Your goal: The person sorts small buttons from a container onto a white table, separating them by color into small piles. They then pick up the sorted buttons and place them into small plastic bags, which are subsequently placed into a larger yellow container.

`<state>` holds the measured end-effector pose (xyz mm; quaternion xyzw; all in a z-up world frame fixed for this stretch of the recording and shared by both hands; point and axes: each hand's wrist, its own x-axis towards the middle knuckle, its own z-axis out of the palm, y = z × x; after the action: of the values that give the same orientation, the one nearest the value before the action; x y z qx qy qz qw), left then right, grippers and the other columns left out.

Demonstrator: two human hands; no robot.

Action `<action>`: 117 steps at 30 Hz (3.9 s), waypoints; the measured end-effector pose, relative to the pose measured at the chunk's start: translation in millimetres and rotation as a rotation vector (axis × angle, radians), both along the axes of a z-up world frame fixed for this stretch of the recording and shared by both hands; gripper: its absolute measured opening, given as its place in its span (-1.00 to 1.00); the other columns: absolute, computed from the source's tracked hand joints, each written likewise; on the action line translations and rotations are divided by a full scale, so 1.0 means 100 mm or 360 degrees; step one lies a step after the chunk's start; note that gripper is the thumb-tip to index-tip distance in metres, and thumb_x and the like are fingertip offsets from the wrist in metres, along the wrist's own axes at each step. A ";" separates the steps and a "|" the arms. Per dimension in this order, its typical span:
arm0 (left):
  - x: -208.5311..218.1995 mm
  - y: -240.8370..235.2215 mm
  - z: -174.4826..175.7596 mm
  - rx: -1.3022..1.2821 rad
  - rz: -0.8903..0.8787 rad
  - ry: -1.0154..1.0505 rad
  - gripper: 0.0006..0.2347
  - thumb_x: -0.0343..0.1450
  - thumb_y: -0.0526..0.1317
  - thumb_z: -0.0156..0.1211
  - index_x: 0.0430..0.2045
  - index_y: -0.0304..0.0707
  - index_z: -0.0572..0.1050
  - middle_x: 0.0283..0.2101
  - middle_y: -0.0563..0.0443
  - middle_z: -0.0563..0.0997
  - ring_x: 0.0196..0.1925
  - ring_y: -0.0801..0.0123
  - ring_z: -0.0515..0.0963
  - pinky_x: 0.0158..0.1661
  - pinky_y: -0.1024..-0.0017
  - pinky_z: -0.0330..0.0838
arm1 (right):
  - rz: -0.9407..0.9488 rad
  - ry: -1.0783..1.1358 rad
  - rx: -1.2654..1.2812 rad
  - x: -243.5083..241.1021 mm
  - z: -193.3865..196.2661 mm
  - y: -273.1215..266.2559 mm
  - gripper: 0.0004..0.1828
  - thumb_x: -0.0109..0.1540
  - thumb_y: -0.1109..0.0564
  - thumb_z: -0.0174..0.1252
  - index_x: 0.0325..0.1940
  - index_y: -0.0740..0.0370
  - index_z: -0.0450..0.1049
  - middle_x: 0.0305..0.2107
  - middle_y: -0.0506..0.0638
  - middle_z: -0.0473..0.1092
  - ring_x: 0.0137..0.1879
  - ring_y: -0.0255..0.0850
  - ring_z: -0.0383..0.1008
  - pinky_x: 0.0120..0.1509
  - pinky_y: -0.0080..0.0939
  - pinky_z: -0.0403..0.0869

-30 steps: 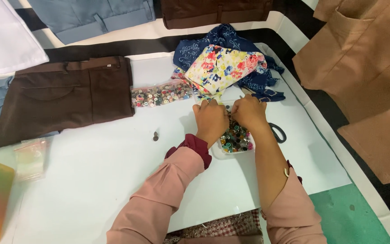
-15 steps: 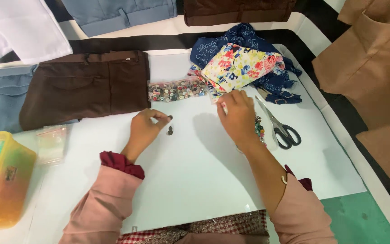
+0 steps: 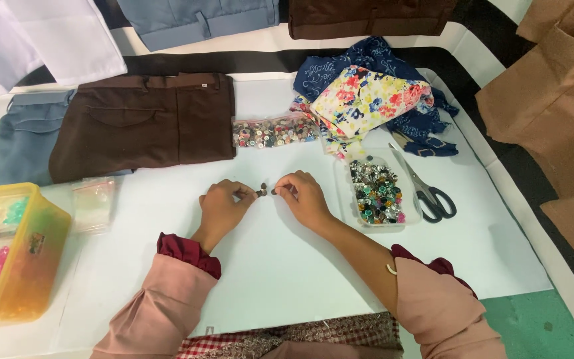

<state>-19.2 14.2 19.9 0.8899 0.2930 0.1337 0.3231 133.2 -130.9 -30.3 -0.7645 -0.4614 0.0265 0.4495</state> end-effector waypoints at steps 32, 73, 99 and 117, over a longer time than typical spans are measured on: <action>1.18 -1.16 0.04 0.0393 -0.0556 -0.0625 -0.86 0.31 -0.23 0.37 -0.33 0.10 0.61 -0.39 0.24 0.54 -0.16 0.30 0.47 0.04 0.14 0.19 | -0.0941 -0.0288 -0.1167 1.56 0.70 -1.54 -0.92 0.07 -0.06 0.34 -0.38 -0.35 0.68 -0.40 0.01 0.56 -0.03 0.11 0.58 0.02 0.05 0.48; 1.95 -1.57 -0.07 0.0616 -0.0674 -0.0320 -0.87 0.24 -0.32 0.18 -0.47 -0.10 0.66 -0.39 -0.03 0.52 -0.14 0.09 0.40 -0.07 0.11 0.04 | -0.0968 -0.0601 -0.1355 1.54 0.47 -1.34 -0.80 0.19 0.15 0.09 -0.45 -0.01 0.61 -0.42 0.03 0.54 -0.12 0.05 0.59 -0.03 0.10 0.19; 1.56 -1.40 -0.04 0.0364 -0.0439 -0.0727 -0.97 0.29 -0.22 0.33 -0.48 0.01 0.62 -0.49 0.17 0.63 -0.25 0.31 0.50 0.00 0.22 0.12 | -0.0941 -0.0576 -0.1393 1.06 0.87 -1.20 -0.80 0.17 0.26 0.07 -0.34 0.30 0.64 -0.47 0.11 0.56 -0.22 0.09 0.54 -0.01 0.02 0.10; -0.02 0.07 -0.12 -0.0146 0.0120 -0.0318 -0.91 0.35 -0.28 0.37 -0.36 0.02 0.69 -0.36 0.13 0.72 -0.30 0.37 0.51 -0.21 0.46 0.41 | -0.0176 -0.0623 0.0257 0.09 0.25 -0.18 -0.78 0.04 0.18 0.36 -0.36 -0.07 0.47 -0.59 -0.18 0.32 -0.41 -0.18 0.45 -0.28 -0.20 0.41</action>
<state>-21.2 20.8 7.5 0.8448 0.2982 0.2203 0.3859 141.7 -148.7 -5.6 -0.7406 -0.4979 -0.1843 0.4119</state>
